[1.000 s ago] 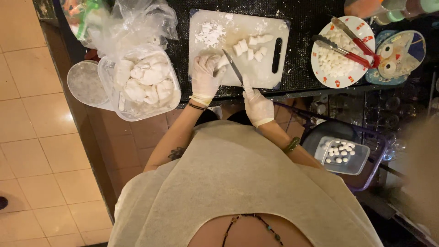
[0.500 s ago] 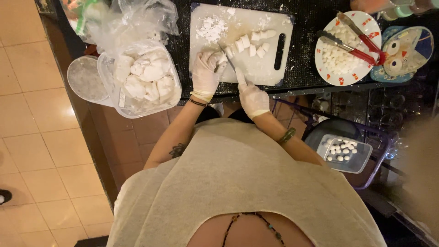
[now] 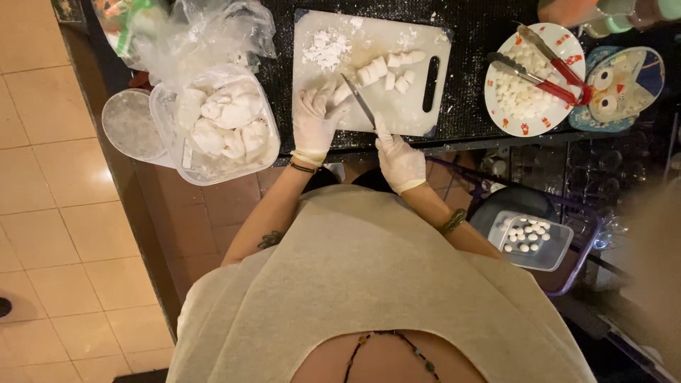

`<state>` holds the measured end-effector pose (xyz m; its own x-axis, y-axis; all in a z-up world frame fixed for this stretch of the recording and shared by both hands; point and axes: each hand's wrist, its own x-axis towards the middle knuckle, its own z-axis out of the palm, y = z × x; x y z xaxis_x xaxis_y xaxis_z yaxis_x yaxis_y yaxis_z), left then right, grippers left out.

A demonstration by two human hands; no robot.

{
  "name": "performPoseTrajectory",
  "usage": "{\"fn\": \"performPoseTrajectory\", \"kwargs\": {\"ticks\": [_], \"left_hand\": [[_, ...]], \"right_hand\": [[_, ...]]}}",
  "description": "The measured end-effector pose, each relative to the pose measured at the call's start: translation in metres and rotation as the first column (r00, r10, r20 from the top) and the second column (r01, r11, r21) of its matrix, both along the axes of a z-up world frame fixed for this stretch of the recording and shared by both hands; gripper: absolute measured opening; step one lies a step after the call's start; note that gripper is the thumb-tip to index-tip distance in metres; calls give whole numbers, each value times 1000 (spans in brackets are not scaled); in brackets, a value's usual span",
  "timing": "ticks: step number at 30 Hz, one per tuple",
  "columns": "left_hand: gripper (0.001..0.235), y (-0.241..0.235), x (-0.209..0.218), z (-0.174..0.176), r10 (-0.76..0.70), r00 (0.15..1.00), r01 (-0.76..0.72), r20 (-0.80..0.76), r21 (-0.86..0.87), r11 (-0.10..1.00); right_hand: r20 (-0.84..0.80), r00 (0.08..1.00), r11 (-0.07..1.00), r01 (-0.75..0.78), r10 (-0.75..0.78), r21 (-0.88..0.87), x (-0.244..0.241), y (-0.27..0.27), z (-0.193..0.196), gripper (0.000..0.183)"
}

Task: Cutting dough into small pieces and rolling them into balls on a cutting board.

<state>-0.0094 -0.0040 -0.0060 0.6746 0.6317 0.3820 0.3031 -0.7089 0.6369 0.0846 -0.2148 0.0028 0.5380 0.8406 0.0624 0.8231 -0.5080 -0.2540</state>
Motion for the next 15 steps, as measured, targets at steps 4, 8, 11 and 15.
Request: {"fn": "performPoseTrajectory", "kwargs": {"ticks": [4,8,11,15], "left_hand": [[40,0,-3,-1,45,998,-44,-46,15,999],[31,0,-1,-6,-15,999,15,-30,6,1000],[28,-3,0,-14,-2,997,1,-81,-18,1000],[26,-3,-1,-10,3,997,-3,-73,0,1000]], "right_hand": [[10,1000,998,-11,12,-70,-4,9,13,61],[194,979,986,-33,65,-165,-2,17,-4,66],[286,954,982,-36,90,-188,0,23,-17,69],[168,983,997,-67,74,-46,3,21,1,72]]}}
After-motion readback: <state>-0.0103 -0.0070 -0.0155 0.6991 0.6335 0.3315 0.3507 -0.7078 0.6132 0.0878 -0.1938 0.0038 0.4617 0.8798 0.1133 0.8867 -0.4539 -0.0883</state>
